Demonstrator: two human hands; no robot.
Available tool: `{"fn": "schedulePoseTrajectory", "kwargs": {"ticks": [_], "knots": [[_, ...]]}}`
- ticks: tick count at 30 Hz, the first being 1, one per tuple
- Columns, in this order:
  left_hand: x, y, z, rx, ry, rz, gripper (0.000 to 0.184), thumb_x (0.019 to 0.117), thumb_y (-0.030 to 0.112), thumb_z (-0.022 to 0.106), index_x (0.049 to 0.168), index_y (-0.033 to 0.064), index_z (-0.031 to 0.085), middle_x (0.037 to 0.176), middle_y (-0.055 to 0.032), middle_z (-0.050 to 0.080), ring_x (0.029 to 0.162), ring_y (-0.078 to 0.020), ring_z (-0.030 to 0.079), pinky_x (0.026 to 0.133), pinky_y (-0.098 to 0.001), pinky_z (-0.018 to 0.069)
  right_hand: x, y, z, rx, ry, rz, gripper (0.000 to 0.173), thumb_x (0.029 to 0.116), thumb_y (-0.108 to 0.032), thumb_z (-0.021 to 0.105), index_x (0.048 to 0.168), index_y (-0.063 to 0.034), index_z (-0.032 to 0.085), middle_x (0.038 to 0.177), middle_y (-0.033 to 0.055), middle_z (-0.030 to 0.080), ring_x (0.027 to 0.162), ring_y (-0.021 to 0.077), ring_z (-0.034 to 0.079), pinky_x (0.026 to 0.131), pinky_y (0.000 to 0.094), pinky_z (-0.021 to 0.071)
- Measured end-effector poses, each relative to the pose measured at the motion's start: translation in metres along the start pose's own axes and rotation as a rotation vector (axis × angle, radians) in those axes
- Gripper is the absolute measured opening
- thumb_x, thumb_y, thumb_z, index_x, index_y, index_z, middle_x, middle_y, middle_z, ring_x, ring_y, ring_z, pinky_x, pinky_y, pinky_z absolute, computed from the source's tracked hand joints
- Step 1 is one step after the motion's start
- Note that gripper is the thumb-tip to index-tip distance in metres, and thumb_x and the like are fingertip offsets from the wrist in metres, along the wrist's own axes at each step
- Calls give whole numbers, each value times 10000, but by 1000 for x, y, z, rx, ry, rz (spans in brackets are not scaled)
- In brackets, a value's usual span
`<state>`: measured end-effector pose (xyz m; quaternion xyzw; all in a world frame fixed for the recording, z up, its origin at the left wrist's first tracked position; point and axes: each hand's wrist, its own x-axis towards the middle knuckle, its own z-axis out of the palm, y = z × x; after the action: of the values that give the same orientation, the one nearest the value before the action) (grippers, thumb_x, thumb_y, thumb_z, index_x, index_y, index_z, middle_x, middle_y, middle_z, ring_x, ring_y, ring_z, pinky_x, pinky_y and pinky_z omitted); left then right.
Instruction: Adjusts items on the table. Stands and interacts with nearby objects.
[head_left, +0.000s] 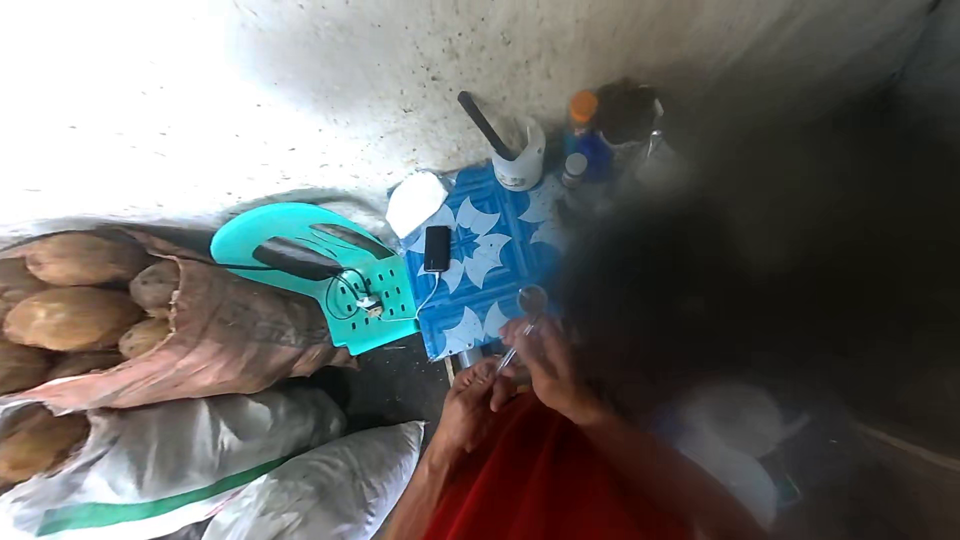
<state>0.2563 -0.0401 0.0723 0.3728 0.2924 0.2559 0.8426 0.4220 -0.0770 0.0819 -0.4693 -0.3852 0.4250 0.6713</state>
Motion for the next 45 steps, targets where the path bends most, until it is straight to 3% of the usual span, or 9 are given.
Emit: {"fn": "schedulePoseTrajectory", "kwargs": {"ticks": [5, 9, 15, 19, 23, 25, 29, 35, 45], "knots": [[3, 7, -33, 632, 211, -46, 485, 1071, 256, 335, 1458, 13, 496, 1192, -87, 696, 1032, -191, 681, 891, -391, 579, 58, -46, -91, -419, 206, -11, 157, 1011, -85, 569, 1095, 41, 609, 988, 80, 717, 836, 131, 700, 778, 346, 621], [-30, 7, -71, 620, 540, -76, 487, 1053, 241, 335, 1455, 25, 504, 1203, -116, 689, 981, -198, 690, 819, -383, 587, 125, -55, -214, -668, 512, -304, 320, 1054, -151, 539, 1190, 138, 513, 1010, 176, 679, 817, 154, 721, 715, 295, 630], [-80, -11, -105, 730, 791, -188, 464, 1055, 245, 369, 1437, 19, 506, 1123, -96, 702, 855, -114, 680, 742, -291, 566, 216, -105, -239, -850, 774, 237, 356, 1070, -140, 503, 1288, 139, 542, 1181, 249, 647, 1042, 256, 664, 978, 342, 516], [-127, -47, -130, 882, 730, -489, 461, 1042, 230, 470, 1430, -13, 529, 1216, -259, 669, 1034, -338, 680, 937, -524, 528, 217, -84, -234, -657, 787, 617, 403, 1087, -155, 454, 1436, 44, 480, 1356, 204, 591, 1129, 243, 650, 972, 362, 528], [-187, -95, -142, 718, 804, -785, 441, 1075, 219, 484, 1459, 2, 501, 1246, -277, 654, 1092, -392, 671, 966, -556, 526, 153, -28, -255, -612, 537, 148, 385, 1089, -140, 439, 1397, 90, 445, 1179, 183, 637, 921, 174, 707, 793, 309, 614], [-206, -111, -137, 634, 851, -853, 424, 1088, 196, 468, 1456, -11, 499, 1250, -285, 652, 1093, -391, 669, 964, -549, 521, 122, -6, -236, -689, 464, -103, 404, 1072, -129, 480, 1339, 173, 458, 1120, 204, 654, 864, 155, 726, 730, 291, 637], [-217, -121, -124, 492, 921, -879, 385, 1101, 155, 441, 1427, -34, 516, 1292, -288, 621, 1108, -364, 653, 964, -517, 517, 50, 9, -144, -822, 353, 154, 377, 1020, -93, 561, 1290, 167, 531, 1086, 215, 677, 918, 188, 707, 836, 331, 616], [-217, -128, -161, 446, 891, -853, 393, 1104, 189, 432, 1440, 5, 519, 1280, -249, 638, 1065, -324, 666, 904, -497, 536, 7, 105, -78, -1099, -39, 455, 785, 899, -349, 756, 1522, 2, 432, 1507, 277, 461, 1399, 370, 472, 1151, 473, 436], [-216, -99, -289, 493, 788, -883, 405, 1111, 269, 440, 1451, 63, 517, 1249, -234, 650, 982, -311, 663, 797, -480, 538, 31, 157, -32, -1549, -396, 524, 730, 937, -429, 674, 1594, -379, 361, 1703, 159, 192, 1548, 448, 172, 1154, 699, 251]]}}
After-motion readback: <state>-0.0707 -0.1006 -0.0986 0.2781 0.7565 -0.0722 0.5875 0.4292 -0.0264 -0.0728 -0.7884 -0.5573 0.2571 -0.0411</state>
